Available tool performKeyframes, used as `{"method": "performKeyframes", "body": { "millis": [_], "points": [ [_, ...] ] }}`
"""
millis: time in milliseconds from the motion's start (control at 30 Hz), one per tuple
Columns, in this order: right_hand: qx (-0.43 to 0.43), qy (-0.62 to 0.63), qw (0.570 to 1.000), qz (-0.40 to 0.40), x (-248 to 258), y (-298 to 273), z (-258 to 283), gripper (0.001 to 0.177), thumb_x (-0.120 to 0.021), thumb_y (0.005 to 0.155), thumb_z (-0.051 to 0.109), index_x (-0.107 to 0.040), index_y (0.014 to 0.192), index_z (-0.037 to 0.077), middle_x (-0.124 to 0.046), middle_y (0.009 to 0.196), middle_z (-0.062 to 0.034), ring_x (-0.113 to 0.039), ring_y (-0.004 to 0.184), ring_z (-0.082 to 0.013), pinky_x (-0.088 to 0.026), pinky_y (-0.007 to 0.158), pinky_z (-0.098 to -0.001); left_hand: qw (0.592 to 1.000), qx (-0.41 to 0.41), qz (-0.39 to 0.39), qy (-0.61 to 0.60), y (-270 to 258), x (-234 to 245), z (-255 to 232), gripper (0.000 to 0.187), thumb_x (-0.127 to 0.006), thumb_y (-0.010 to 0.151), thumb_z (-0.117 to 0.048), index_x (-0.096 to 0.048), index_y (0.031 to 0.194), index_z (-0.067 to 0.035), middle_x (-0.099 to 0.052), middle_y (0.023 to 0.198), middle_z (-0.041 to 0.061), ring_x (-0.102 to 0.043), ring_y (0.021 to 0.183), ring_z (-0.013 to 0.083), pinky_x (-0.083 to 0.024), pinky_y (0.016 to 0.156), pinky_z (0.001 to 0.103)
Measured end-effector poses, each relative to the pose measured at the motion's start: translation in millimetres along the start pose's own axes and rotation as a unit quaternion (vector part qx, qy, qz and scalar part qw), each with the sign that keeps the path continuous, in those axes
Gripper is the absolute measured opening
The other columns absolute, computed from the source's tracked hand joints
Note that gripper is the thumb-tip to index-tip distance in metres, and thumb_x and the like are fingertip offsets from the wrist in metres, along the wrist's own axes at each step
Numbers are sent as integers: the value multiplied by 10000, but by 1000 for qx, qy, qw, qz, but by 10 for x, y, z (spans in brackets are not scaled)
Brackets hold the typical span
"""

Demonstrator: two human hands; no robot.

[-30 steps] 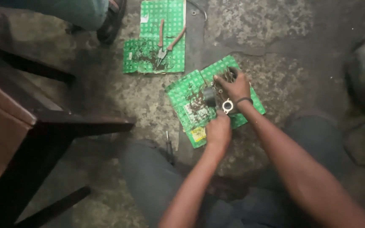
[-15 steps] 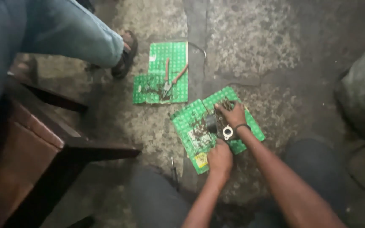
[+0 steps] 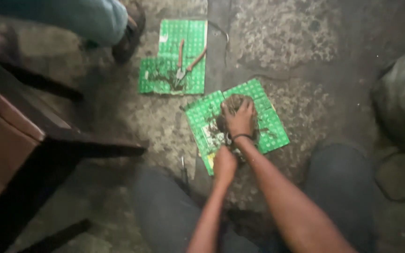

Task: Cleaning and reassembling components of a small engine cylinder head.

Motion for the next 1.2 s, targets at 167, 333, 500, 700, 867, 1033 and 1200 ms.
{"method": "performKeyframes", "body": {
  "millis": [167,333,500,700,867,1033,1200],
  "points": [
    [-31,70,997,22,189,193,-156,795,-791,823,556,-605,1288,-62,-632,1258,-278,-629,1132,-431,-501,958,-494,987,143,-2,-80,294,-33,198,271,-581,901,-197,-649,976,54,-672,945,341,-646,949,536,-498,826,601],
    [-66,191,973,111,316,459,-400,716,-778,843,538,-676,1214,-65,-750,1105,-213,-753,1026,-295,-567,897,-403,990,126,63,-19,408,65,151,287,-576,918,-194,-720,993,43,-706,988,320,-690,967,502,-532,861,567],
    [-35,184,979,78,441,393,-203,614,-786,881,459,-696,1191,-63,-759,1072,-209,-746,973,-251,-558,864,-372,985,-27,-44,-162,188,162,58,390,-595,964,-278,-622,1217,18,-675,1017,321,-641,910,544,-502,741,599],
    [-89,266,954,104,281,423,-390,631,-782,839,473,-693,1162,-62,-786,1041,-187,-758,944,-256,-576,841,-378,998,44,47,-15,15,591,-913,253,-501,1039,-235,-646,1078,-32,-699,903,294,-680,864,516,-515,760,616],
    [-48,158,984,59,288,430,-413,697,-826,835,488,-685,1194,-93,-762,1060,-228,-760,982,-276,-565,888,-381,999,-2,7,35,6,334,-990,196,-533,964,-119,-636,1037,31,-727,891,263,-725,838,451,-584,716,556],
    [-74,136,985,77,358,453,-305,662,-795,832,512,-725,1184,-45,-777,1061,-207,-776,975,-275,-572,891,-375,995,-15,-28,100,-23,233,-1163,209,-554,928,-86,-620,1041,78,-745,838,221,-761,787,379,-622,659,476],
    [-53,76,995,40,416,400,-339,664,-842,835,529,-727,1163,-38,-758,1034,-206,-738,958,-294,-551,848,-387,991,-35,-55,121,-84,80,-1094,358,-570,915,-55,-601,1207,149,-741,779,224,-750,717,398,-611,632,500]
  ]
}}
Point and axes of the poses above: each hand's wrist, its own y-axis towards the middle knuckle, its own x-axis out of the back of the hand, z = x × y, the point moved 5 cm from there along y, towards the middle knuckle
